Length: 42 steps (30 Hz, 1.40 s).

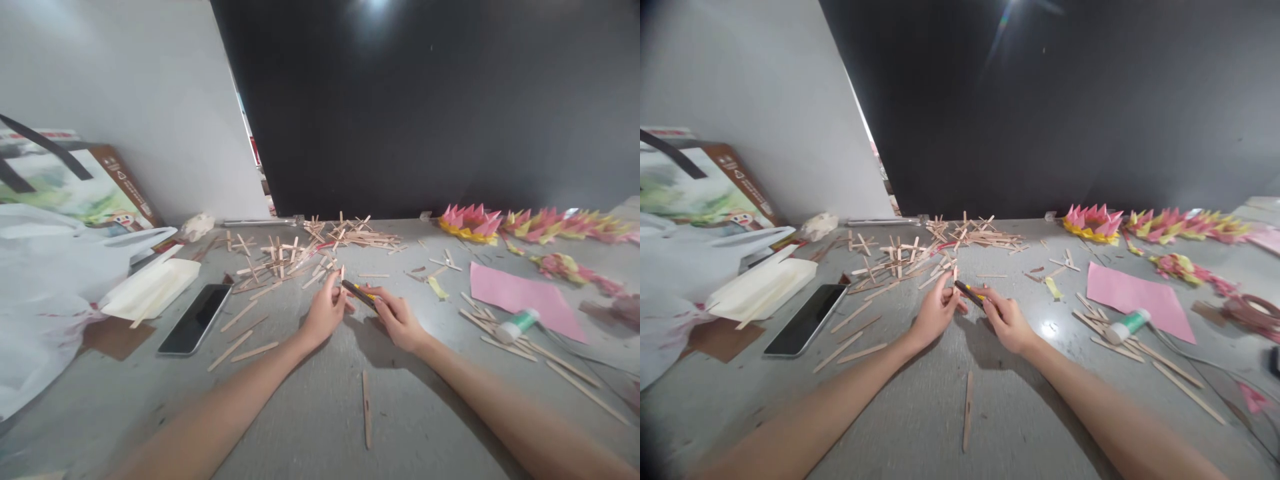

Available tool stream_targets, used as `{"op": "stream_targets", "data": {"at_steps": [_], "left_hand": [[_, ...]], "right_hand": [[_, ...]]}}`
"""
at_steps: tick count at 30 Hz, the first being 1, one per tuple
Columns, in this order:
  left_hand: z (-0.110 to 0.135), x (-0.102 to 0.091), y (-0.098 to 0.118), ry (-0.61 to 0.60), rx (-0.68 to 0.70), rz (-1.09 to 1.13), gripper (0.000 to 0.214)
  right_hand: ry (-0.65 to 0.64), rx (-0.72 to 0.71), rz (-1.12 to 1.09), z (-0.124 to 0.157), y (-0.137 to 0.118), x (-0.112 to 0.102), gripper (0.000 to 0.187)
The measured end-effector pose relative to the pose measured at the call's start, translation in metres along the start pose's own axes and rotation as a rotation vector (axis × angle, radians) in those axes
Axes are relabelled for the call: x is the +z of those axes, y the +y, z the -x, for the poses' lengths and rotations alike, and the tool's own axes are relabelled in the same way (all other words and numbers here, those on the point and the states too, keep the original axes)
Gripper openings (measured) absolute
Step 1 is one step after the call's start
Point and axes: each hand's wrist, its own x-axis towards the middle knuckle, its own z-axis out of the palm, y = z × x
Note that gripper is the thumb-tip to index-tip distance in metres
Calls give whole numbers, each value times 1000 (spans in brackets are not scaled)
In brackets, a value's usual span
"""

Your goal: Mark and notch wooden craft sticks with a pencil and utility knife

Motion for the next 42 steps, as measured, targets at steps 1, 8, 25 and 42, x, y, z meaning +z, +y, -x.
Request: {"op": "stream_targets", "data": {"at_steps": [1,8,25,42], "left_hand": [[0,0,-1,-4,-4,17,59],[-4,-1,-9,-35,-34,162,69],[3,-4,0,-53,94,-139,60],[6,0,9,-23,84,-126,54]], "right_hand": [[-7,22,-27,0,0,0,54],[-38,29,-62,-2,0,1,58],[28,-84,62,-1,3,2,48],[1,-33,10,4,4,-1,51]]}}
